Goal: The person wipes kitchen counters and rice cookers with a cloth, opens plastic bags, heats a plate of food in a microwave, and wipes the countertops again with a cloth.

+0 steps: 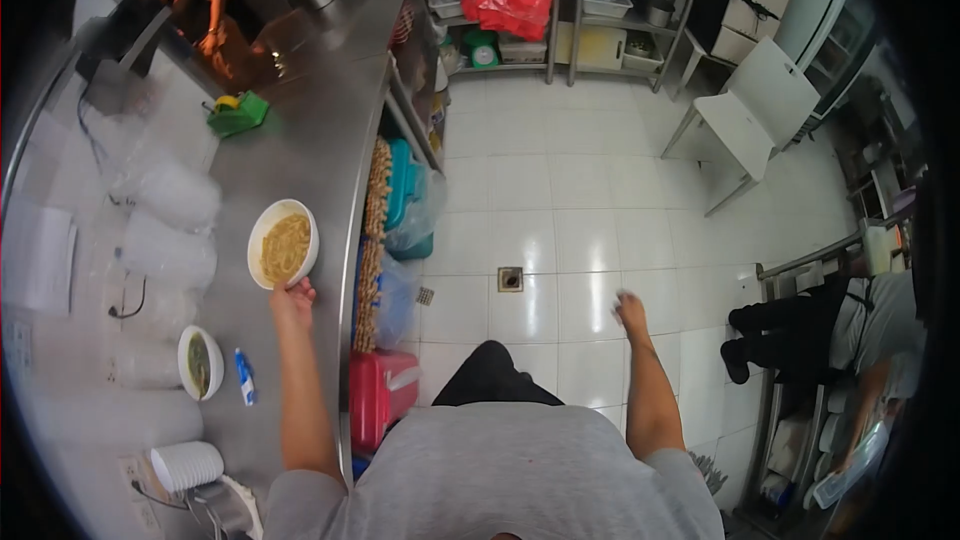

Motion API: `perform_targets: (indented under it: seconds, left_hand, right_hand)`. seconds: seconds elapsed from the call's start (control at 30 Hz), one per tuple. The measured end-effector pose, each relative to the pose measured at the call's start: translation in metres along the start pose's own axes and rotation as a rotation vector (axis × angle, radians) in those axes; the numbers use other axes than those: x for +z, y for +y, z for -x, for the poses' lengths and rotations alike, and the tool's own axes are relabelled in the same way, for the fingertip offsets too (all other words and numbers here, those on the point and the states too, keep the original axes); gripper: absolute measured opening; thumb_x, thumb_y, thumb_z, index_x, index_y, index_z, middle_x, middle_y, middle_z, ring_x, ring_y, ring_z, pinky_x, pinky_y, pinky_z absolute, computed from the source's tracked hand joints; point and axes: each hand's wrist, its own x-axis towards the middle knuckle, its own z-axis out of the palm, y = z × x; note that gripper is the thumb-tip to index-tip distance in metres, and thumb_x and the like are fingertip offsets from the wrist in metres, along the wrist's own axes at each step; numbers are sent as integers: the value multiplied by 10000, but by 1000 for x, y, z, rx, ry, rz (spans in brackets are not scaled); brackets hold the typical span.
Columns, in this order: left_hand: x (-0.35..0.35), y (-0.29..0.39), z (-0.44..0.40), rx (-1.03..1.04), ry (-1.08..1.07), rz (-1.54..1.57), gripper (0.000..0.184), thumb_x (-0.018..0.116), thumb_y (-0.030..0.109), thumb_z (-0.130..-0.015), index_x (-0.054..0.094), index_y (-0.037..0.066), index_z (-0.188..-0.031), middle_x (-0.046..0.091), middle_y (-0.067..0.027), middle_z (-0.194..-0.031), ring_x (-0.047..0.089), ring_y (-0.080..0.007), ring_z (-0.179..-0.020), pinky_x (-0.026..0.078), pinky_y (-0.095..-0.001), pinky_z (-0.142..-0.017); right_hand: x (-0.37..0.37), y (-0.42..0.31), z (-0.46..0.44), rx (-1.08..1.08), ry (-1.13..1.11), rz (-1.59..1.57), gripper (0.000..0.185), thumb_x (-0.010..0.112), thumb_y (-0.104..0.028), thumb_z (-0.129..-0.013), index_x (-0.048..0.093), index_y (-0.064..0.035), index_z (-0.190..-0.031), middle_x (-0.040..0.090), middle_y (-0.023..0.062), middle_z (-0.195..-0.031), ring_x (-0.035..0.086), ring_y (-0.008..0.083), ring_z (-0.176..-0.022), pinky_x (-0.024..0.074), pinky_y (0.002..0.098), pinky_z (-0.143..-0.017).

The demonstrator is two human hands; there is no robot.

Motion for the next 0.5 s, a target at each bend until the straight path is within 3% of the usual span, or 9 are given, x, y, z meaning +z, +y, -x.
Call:
perform_targets:
  seconds: [0.03, 0.1, 0.17, 0.27, 0.37, 0.43, 0.5]
  left_hand:
    - [14, -2, -12, -2, 18, -9, 230, 394, 196, -897, 510, 14, -976, 582, -106, -721, 563, -186, -620, 451, -317, -545]
    - [51, -2, -42, 2, 49, -25, 226, 397, 202, -900, 511, 22, -976, 582, -101, -728, 570, -190, -631, 454, -317, -550]
    - [82, -2, -80, 18, 53, -31, 229, 394, 208, -907, 511, 25, -980, 582, -98, -738, 577, -193, -641, 457, -316, -548]
    - [139, 2, -148, 51, 56, -21, 246, 382, 217, -917, 489, 19, -1015, 586, -104, -763, 591, -198, -661, 472, -322, -552]
    - [174, 1, -224, 80, 52, 9, 271, 390, 222, -915, 475, 13, -1065, 576, -111, -819, 585, -204, -670, 476, -338, -546]
    - [208, 11, -269, 83, 89, -6, 284, 382, 212, -915, 460, 9, -1098, 569, -117, -854, 583, -207, -662, 490, -340, -555]
    - [239, 23, -316, 77, 126, -8, 302, 376, 202, -915, 441, 6, -1135, 565, -127, -892, 589, -215, -676, 507, -343, -578]
  right_hand:
    - [26, -48, -21, 17, -18, -11, 346, 444, -322, -894, 585, -33, -1023, 568, 42, -723, 539, 107, -583, 412, 227, -460]
    - [72, -125, -54, -167, -193, 57, 364, 439, -360, -910, 585, -64, -1063, 590, 42, -772, 568, 118, -654, 441, 257, -540]
    - [104, -200, -61, -263, -385, 110, 407, 433, -366, -914, 579, -27, -1087, 604, 90, -841, 601, 158, -698, 459, 270, -607]
    - [127, -241, -121, -307, -535, 319, 409, 484, -358, -899, 586, 4, -1061, 609, 103, -853, 574, 176, -685, 504, 308, -641]
    - [94, -260, -173, -119, -434, 352, 418, 487, -371, -889, 590, -3, -1060, 614, 107, -847, 575, 177, -666, 503, 309, -621]
    - [50, -229, -225, -52, -192, 337, 402, 457, -393, -890, 604, -60, -1060, 607, 71, -793, 587, 138, -629, 445, 271, -508]
    - [1, -210, -243, 122, 39, 24, 373, 456, -373, -891, 568, -64, -1067, 588, 64, -761, 576, 127, -616, 436, 266, -490]
